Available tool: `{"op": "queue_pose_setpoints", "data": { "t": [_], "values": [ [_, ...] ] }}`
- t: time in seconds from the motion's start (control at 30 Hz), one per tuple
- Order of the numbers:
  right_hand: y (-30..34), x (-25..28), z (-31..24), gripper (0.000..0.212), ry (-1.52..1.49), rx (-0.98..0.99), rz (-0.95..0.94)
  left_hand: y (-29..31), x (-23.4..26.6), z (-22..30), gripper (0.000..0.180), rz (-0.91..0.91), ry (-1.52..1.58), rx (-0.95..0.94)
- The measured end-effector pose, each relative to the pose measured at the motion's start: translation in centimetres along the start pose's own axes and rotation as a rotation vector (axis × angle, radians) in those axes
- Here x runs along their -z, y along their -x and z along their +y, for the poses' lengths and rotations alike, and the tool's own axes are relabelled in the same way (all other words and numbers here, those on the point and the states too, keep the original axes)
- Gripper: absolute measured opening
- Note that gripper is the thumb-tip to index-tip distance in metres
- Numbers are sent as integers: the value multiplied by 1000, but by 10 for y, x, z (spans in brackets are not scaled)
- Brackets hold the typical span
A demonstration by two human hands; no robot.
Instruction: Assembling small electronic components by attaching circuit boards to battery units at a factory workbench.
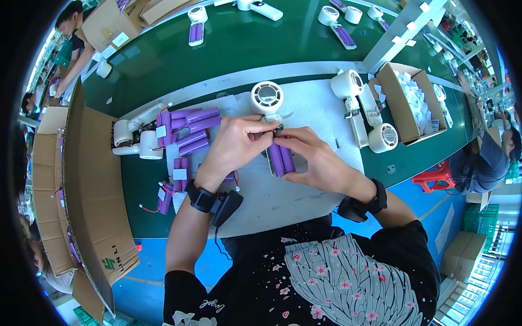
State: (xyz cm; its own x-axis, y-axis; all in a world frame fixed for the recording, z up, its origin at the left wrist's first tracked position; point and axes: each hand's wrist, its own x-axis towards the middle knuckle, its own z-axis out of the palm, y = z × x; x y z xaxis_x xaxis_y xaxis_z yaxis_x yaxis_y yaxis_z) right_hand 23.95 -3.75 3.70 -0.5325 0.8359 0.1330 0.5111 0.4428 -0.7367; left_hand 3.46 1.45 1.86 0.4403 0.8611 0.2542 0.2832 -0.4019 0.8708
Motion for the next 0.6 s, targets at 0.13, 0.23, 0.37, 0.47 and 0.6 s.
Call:
{"op": "queue_pose_setpoints", "data": {
  "t": [0.13,0.23,0.37,0.47,0.6],
  "values": [
    [6,-2,-2,55,57,25,46,0,0,0,25,-11,14,23],
    [9,-4,2,50,115,65,66,1,-1,-2,25,-4,53,37],
    [7,-8,4,45,233,148,99,4,2,-4,28,-45,102,135],
    [6,-6,3,44,237,149,85,3,6,-4,36,-135,137,250],
    [1,-7,-10,46,94,-90,88,4,8,-4,44,-187,255,277]
  ]
}}
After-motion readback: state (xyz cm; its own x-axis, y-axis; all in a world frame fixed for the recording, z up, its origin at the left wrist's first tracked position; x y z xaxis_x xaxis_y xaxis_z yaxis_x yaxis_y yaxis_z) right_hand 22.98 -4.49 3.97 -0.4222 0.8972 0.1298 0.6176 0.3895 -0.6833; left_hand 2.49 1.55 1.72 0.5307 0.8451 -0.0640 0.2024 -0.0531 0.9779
